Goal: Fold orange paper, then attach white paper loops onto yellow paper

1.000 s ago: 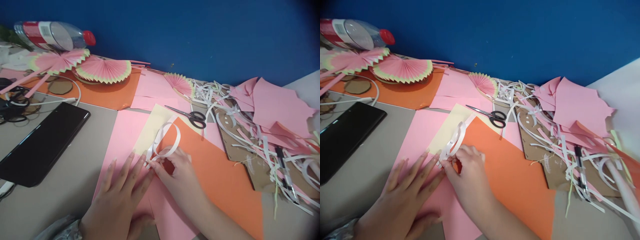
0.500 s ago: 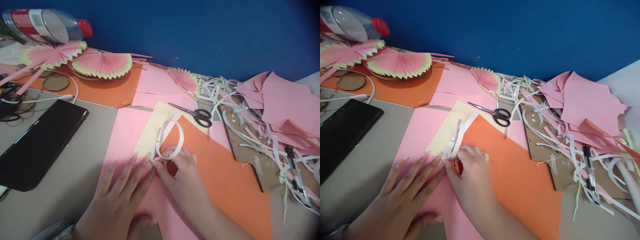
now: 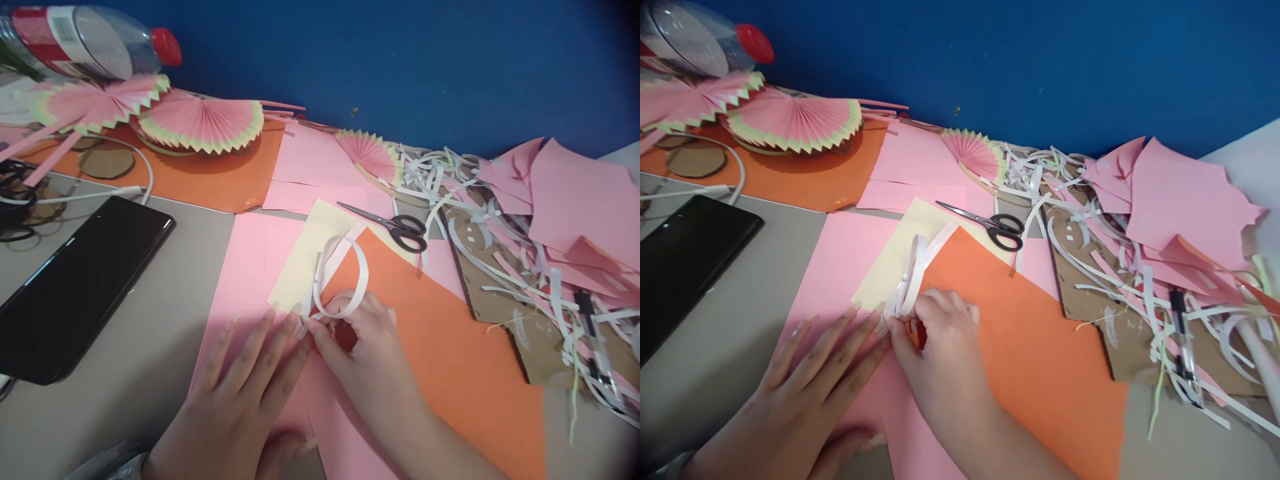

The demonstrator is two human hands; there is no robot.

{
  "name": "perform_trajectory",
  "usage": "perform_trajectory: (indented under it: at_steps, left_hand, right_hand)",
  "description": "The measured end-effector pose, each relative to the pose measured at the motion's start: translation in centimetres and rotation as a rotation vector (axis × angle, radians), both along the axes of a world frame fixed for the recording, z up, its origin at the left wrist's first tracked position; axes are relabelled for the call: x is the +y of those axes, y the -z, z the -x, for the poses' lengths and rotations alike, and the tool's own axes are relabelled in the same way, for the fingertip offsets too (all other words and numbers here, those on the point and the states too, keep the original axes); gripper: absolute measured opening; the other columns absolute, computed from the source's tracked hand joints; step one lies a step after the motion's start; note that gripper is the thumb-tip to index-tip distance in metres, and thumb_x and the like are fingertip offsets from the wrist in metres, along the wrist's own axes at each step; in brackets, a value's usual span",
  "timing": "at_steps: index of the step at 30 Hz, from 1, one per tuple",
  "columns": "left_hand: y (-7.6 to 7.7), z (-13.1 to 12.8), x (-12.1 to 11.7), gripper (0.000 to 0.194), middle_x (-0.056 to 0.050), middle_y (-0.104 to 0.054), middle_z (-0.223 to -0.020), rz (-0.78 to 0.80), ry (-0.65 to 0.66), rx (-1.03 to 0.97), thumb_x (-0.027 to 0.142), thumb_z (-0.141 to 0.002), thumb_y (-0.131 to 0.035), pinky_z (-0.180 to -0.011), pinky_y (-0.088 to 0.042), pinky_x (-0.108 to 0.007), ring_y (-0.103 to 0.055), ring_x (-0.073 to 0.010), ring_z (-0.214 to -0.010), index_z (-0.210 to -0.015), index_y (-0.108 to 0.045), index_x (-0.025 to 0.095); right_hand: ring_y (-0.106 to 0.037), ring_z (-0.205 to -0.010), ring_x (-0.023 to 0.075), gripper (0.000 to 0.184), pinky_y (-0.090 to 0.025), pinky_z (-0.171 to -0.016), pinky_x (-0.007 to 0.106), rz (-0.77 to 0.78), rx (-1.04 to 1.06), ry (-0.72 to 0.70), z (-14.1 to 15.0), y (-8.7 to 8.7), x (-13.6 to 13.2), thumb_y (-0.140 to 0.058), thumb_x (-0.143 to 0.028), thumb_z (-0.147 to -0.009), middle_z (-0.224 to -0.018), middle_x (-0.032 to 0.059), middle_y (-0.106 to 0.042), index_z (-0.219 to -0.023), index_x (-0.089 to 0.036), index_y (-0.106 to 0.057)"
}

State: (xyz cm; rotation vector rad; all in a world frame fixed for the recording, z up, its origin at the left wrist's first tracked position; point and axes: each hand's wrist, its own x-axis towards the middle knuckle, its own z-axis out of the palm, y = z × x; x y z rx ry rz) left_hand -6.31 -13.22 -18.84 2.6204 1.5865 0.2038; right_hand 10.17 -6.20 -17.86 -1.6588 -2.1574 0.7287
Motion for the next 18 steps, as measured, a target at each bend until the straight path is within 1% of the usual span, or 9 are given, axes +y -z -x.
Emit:
perform_trajectory:
  at_steps: [6, 9, 15, 18]
  left_hand:
    - [-0.11, 0.01, -0.06, 0.064, -0.002, -0.037, -0.145, -0.007, -0.005, -0.006, 0.061, -0.084, -0.041, -0.111, -0.01, -0.046, -0.033, -0.0256, -0.132, -0.136, -0.043, 0.023]
    - [-0.11, 0.07, -0.04, 0.063, -0.002, -0.036, -0.145, -0.006, 0.013, -0.001, 0.059, -0.084, -0.041, -0.111, -0.01, -0.046, -0.033, -0.0261, -0.132, -0.136, -0.042, 0.023]
    - [0.02, -0.11, -0.08, 0.064, -0.001, -0.037, -0.144, 0.0, -0.032, -0.02, 0.061, -0.083, -0.043, -0.112, -0.007, -0.045, -0.033, -0.0241, -0.131, -0.135, -0.044, 0.024]
    - [0.02, -0.09, -0.2, 0.065, -0.001, -0.037, -0.144, -0.009, -0.009, -0.023, 0.061, -0.082, -0.043, -0.112, -0.007, -0.044, -0.033, -0.024, -0.132, -0.135, -0.044, 0.023]
  right_hand:
    - [-0.053, -0.077, 0.0162, 0.014, -0.031, -0.073, 0.034, -0.004, -0.007, -0.008, 0.06, 0.05, 0.03, -0.057, -0.026, -0.084, -0.076, -0.0023, -0.062, -0.07, -0.022, -0.054]
    - [-0.053, -0.076, 0.0161, 0.014, -0.031, -0.072, 0.034, -0.005, -0.007, -0.013, 0.06, 0.03, 0.06, -0.056, -0.025, -0.084, -0.076, -0.0026, -0.062, -0.07, -0.022, -0.054]
    - [-0.053, -0.077, 0.0172, 0.014, -0.031, -0.072, 0.034, 0.006, 0.002, -0.01, -0.03, 0.03, 0.11, -0.056, -0.024, -0.083, -0.076, -0.002, -0.061, -0.07, -0.022, -0.053]
    - [-0.052, -0.077, 0.0169, 0.013, -0.031, -0.072, 0.034, -0.003, 0.004, -0.009, -0.02, 0.07, 0.16, -0.057, -0.023, -0.082, -0.077, -0.0025, -0.062, -0.07, -0.022, -0.053]
